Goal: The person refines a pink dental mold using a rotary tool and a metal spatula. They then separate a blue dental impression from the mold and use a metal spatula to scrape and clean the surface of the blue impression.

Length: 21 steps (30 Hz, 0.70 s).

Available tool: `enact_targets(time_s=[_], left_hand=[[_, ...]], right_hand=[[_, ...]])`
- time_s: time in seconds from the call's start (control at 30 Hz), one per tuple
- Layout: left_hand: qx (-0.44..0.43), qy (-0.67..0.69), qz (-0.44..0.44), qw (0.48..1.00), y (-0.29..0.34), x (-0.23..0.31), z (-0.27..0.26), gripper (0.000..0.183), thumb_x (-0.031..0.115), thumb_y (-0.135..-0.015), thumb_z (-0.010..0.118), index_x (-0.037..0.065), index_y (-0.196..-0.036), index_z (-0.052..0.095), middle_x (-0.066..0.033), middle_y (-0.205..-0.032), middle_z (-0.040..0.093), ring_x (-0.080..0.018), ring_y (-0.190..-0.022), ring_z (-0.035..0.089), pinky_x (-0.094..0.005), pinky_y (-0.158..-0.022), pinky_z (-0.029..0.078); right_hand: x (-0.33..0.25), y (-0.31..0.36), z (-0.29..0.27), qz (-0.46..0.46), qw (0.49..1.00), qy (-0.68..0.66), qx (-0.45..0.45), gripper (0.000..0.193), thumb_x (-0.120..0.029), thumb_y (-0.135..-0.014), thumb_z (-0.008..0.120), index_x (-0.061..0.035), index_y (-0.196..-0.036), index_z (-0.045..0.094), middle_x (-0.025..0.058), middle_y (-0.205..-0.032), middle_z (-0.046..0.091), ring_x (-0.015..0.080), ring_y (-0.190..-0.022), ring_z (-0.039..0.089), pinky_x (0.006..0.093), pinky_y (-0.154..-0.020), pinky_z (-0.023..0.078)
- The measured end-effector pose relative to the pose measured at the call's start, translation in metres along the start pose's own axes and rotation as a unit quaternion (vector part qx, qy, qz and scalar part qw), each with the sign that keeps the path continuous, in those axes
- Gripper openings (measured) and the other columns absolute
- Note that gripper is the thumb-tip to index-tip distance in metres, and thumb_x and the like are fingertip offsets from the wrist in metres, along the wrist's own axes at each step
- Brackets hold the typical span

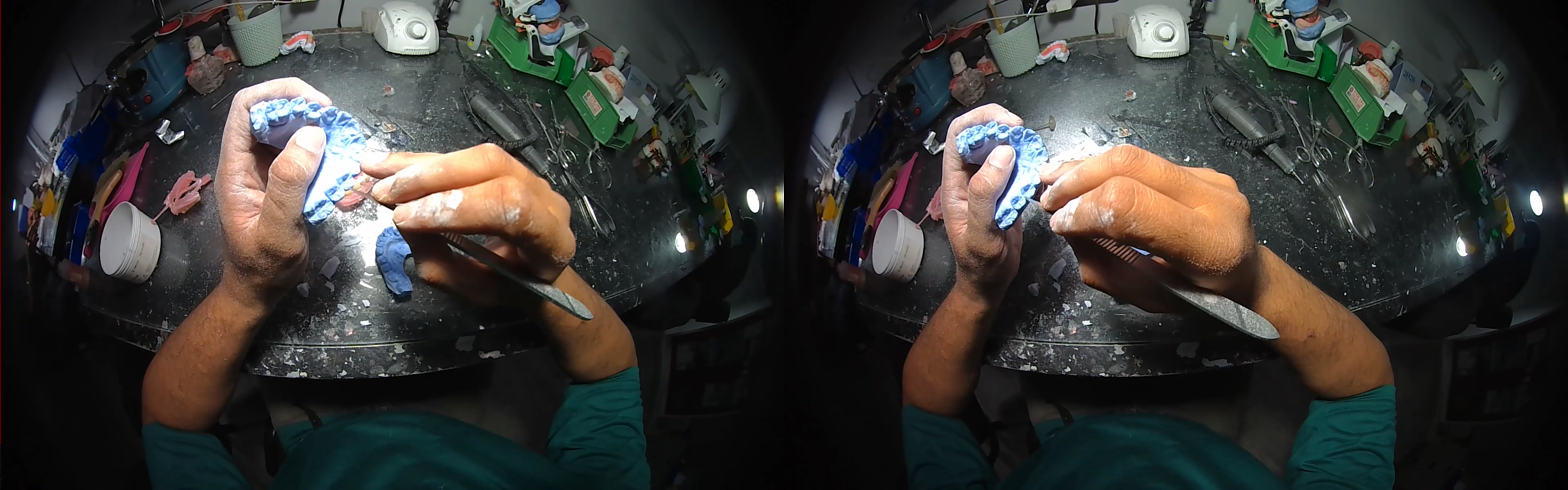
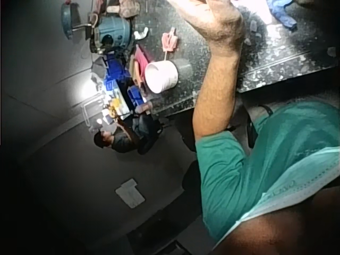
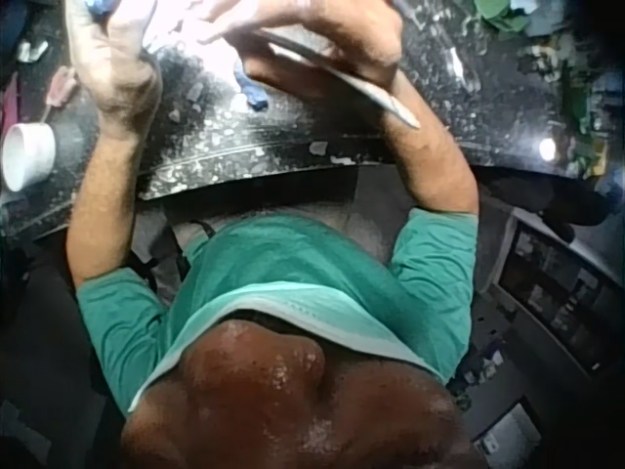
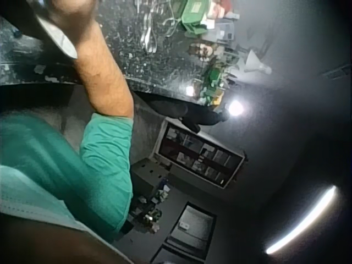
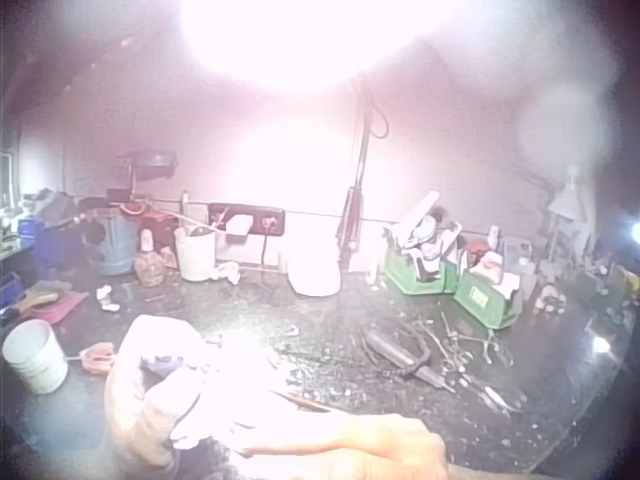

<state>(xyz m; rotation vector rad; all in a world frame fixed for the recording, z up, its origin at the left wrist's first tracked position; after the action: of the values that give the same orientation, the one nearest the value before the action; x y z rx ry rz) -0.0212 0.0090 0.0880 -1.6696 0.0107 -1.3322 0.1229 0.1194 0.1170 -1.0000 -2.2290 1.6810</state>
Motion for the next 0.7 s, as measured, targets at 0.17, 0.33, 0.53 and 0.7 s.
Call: enact_targets(time_s=[0.17,0.33,0.53,0.7], left_hand=[[-0.008,0.029,0.016,0.999,-0.0015,0.0023,0.0009,0.027,0.012,-0.098,0.056,0.001,-0.123,0.053,-0.0057,-0.110,0.057,-0.0092,-0.098,0.053,-0.0262,-0.090,0.045],[-0.010,0.023,0.020,0.999,-0.0017,0.0028,0.0019,0.028,0.012,-0.098,0.056,0.001,-0.123,0.053,-0.0056,-0.111,0.057,-0.0090,-0.097,0.053,-0.0262,-0.090,0.045],[-0.010,0.019,0.024,0.999,-0.0008,0.0038,-0.0004,0.028,0.012,-0.098,0.056,0.001,-0.123,0.053,-0.0052,-0.111,0.057,-0.0090,-0.098,0.053,-0.0264,-0.090,0.045],[-0.013,0.018,0.027,0.999,-0.0015,0.0024,0.0002,0.027,0.012,-0.098,0.056,0.001,-0.123,0.053,-0.0053,-0.111,0.057,-0.0089,-0.098,0.053,-0.0263,-0.090,0.045]], right_hand=[[-0.0021,-0.0039,-0.0019,-0.029,0.999,-0.005,-0.043,0.025,-0.002,-0.083,0.079,0.0039,-0.102,0.064,0.0242,-0.101,0.070,0.0390,-0.098,0.073,0.0475,-0.085,0.063],[-0.0026,-0.0024,0.0007,0.002,1.000,0.020,0.021,0.019,0.005,-0.070,0.077,-0.0008,-0.086,0.070,0.0142,-0.092,0.073,0.0298,-0.094,0.076,0.0363,-0.081,0.063],[-0.0032,-0.0039,0.0025,0.004,0.999,0.036,0.014,0.020,0.005,-0.069,0.078,-0.0008,-0.086,0.070,0.0141,-0.092,0.073,0.0295,-0.094,0.076,0.0366,-0.082,0.063],[-0.0027,-0.0039,0.0016,0.007,0.999,0.029,0.011,0.020,0.005,-0.068,0.078,-0.0009,-0.086,0.070,0.0144,-0.092,0.073,0.0296,-0.094,0.076,0.0363,-0.082,0.063]])
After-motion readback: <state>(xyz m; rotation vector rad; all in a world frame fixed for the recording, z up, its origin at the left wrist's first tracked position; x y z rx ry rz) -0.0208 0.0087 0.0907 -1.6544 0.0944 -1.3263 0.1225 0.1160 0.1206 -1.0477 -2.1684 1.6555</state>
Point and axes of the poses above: each hand's wrist, its own y-axis away from the middle knuckle, its own z-axis out of the palm, x = y × z, the point moved 6 cm from there along -y, towards the middle knuckle
